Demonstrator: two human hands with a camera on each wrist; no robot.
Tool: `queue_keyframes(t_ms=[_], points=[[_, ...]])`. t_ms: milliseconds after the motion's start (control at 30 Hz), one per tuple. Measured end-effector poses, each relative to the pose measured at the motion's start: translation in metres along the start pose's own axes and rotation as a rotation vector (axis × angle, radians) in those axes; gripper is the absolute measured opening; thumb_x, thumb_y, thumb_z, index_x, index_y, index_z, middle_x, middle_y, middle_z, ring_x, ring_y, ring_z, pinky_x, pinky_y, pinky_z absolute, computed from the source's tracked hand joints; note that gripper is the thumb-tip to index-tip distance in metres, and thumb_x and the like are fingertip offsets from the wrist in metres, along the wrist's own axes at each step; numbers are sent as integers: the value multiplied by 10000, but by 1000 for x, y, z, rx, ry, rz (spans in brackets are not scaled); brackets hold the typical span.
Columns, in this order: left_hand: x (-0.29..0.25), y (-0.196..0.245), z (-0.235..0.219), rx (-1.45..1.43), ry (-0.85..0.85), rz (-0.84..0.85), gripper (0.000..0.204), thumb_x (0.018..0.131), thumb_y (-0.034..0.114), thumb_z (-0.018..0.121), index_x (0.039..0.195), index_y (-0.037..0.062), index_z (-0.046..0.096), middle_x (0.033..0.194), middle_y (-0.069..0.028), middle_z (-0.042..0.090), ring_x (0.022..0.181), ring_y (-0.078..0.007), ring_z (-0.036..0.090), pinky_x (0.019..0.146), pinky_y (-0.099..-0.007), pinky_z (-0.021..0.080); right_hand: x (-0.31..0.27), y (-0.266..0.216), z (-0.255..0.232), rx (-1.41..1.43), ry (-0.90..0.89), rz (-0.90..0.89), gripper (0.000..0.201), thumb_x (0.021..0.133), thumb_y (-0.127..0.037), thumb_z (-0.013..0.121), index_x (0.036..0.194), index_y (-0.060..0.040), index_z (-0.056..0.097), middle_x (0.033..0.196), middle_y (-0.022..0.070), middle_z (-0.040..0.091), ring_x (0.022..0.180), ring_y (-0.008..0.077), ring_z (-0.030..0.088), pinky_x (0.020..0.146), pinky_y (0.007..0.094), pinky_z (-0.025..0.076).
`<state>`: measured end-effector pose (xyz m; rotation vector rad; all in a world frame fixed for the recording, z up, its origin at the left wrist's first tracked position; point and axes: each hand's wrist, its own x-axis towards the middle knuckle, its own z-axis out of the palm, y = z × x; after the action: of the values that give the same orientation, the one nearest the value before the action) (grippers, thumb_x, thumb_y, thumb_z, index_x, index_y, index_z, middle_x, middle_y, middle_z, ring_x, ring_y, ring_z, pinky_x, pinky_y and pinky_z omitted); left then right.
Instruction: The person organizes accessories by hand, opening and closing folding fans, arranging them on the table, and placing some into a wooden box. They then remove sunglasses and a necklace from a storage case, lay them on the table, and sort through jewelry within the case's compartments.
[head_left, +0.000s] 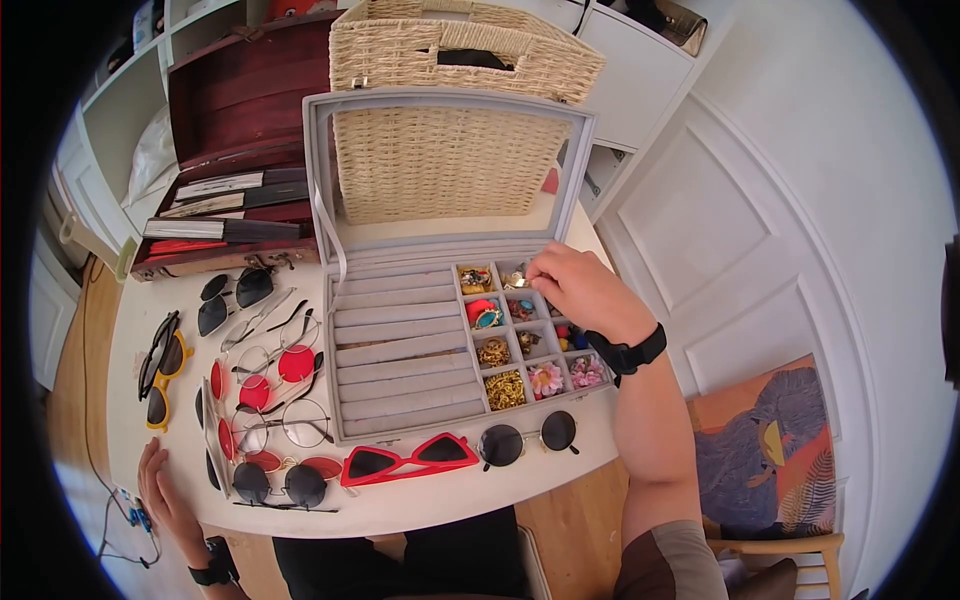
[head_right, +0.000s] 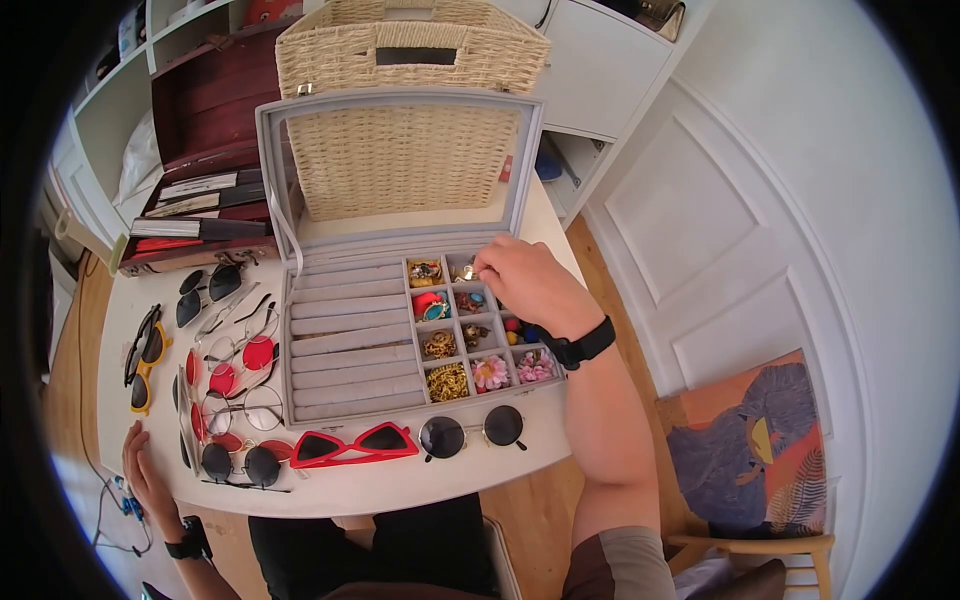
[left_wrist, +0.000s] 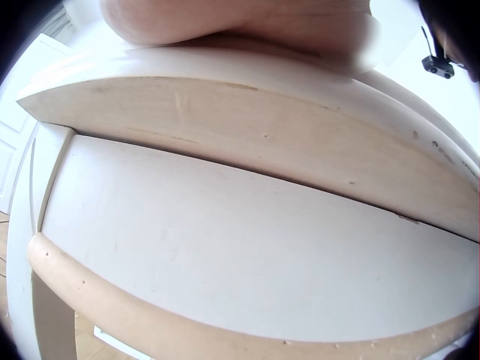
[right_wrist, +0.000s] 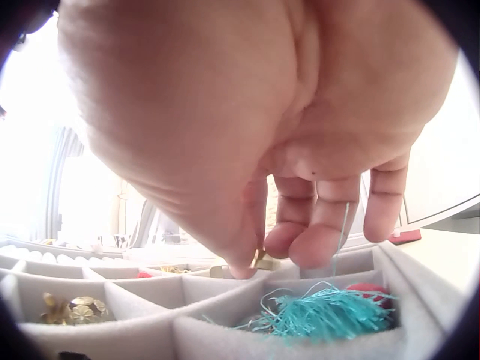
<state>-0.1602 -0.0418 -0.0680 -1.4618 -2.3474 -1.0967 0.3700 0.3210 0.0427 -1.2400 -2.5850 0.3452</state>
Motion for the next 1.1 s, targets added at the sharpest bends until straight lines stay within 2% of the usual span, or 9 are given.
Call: queue_keyframes(t_ms=[33, 100, 300, 433, 633, 900, 1000, 1033, 1100], points=[[0, 0, 0, -7, 1, 3, 349, 1040, 197, 398, 1145, -14, 655, 1363, -170, 618, 1288, -337, 548, 1119, -428, 372, 0, 1, -1, 1, 0, 0, 146, 955, -149, 568, 1008, -65, 676, 1014, 105, 643, 926, 317, 637, 829, 428, 497], [0, 0, 0, -9, 2, 2, 347, 1039, 196, 399, 1143, -15, 654, 1361, -170, 619, 1287, -336, 549, 1117, -428, 373, 0, 1, -2, 75, 118, -50, 129, 954, -126, 582, 1001, -35, 661, 987, 132, 663, 861, 348, 655, 770, 425, 524], [0, -2, 0, 3, 5, 3, 341, 1036, 191, 402, 1139, -15, 654, 1355, -168, 623, 1273, -333, 556, 1107, -427, 381, -1, -3, -10, 204, 294, -15, 110, 949, -92, 620, 1005, -2, 651, 933, 151, 685, 797, 334, 665, 712, 398, 524], [0, -1, 0, 12, 4, 5, 339, 1034, 189, 403, 1138, -14, 654, 1353, -168, 623, 1263, -333, 561, 1102, -426, 385, -2, -4, -14, 264, 291, 53, 123, 949, -98, 632, 1015, 3, 652, 906, 149, 689, 779, 322, 662, 701, 386, 522], [0, -1, 1, 11, 5, 2, 338, 1030, 182, 399, 1140, -13, 653, 1355, -170, 621, 1265, -335, 559, 1104, -428, 385, -2, 1, -12, 225, 254, -40, 126, 948, -97, 633, 1023, 3, 654, 911, 135, 691, 784, 318, 665, 702, 374, 526], [0, 0, 0, 11, 1, -5, 337, 1027, 179, 398, 1140, -12, 652, 1354, -170, 621, 1270, -335, 556, 1108, -432, 380, -2, 12, -4, 186, 73, -132, 167, 933, -67, 624, 1077, -20, 693, 969, 123, 657, 853, 310, 650, 769, 382, 522], [0, 1, 0, 7, 3, -6, 339, 1030, 182, 396, 1138, -12, 652, 1353, -167, 622, 1271, -335, 556, 1108, -433, 380, -4, 4, -7, 223, 51, -49, 200, 927, -74, 628, 1106, -24, 702, 969, 116, 638, 873, 315, 645, 791, 388, 525], [0, 1, 0, 3, 4, -9, 340, 1032, 183, 395, 1137, -12, 652, 1353, -165, 623, 1271, -335, 556, 1107, -432, 380, -3, 5, -7, 222, 51, -50, 200, 927, -74, 628, 1106, -24, 702, 969, 116, 638, 873, 315, 645, 791, 388, 525], [0, 2, 0, 6, 6, -5, 341, 1033, 186, 395, 1137, -11, 653, 1352, -163, 624, 1270, -335, 556, 1107, -432, 381, -2, 7, -4, 135, 183, -122, 216, 923, -83, 635, 1118, -19, 704, 961, 115, 629, 891, 318, 640, 810, 385, 525]])
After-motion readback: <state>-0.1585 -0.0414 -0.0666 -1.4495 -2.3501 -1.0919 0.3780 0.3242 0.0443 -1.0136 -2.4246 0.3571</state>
